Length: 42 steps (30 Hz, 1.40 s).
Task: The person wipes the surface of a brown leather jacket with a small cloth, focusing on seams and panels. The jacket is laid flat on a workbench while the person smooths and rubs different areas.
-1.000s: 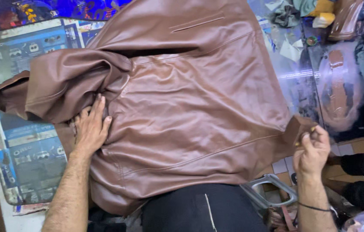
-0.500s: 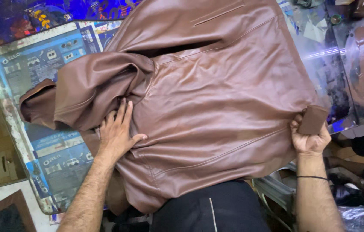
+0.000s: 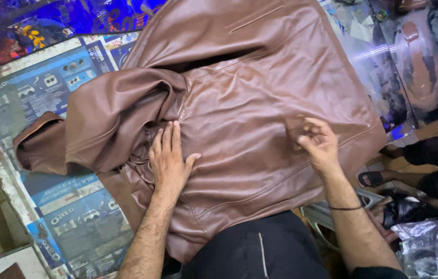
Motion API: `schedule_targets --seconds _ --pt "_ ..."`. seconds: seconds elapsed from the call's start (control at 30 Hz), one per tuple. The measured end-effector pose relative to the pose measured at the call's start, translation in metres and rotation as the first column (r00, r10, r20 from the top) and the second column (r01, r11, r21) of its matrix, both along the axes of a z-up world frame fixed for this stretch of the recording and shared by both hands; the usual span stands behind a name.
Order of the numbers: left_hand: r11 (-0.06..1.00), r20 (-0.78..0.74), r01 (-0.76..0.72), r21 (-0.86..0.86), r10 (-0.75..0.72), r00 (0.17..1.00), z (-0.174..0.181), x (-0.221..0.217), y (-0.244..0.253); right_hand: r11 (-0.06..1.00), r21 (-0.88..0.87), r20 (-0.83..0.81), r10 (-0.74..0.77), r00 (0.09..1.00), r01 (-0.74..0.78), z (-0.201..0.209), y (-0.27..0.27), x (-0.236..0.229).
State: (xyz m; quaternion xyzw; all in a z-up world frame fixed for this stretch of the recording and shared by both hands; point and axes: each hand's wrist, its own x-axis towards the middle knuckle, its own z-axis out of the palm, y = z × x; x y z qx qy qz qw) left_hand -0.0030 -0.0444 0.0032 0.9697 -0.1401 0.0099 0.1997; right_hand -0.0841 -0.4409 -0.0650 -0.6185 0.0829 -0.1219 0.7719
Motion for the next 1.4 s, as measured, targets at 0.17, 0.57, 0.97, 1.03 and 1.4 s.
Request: schedule_targets --seconds 0.17,0.57,0.97,1.03,1.4 --pt "1.000 -0.033 0.011 0.027 -0.010 0.999 -0.006 -0.004 0.009 0.404 -0.887 0.257 0.027 0.966 0.225 0.037 0.030 0.070" --pt "1.000 -0.072 -0.001 0.024 0.003 0.997 -0.009 -0.008 0.019 0.183 -0.979 0.153 0.372 0.915 0.089 0.040 0.076 0.119" --pt "1.000 -0.092 -0.008 0.005 0.008 0.996 -0.009 -0.005 0.019 0.176 -0.982 0.112 0.215 0.970 0.075 0.043 0.091 0.135" --pt "1.000 -0.100 -0.017 -0.002 0.016 0.995 -0.009 -0.007 0.020 0.051 -0.998 0.038 0.184 0.982 0.029 0.044 0.093 0.118" --pt "1.000 -0.083 0.005 -0.023 -0.007 0.997 -0.008 -0.008 0.021 0.105 -0.983 0.174 0.247 0.953 0.152 0.045 0.090 0.102"
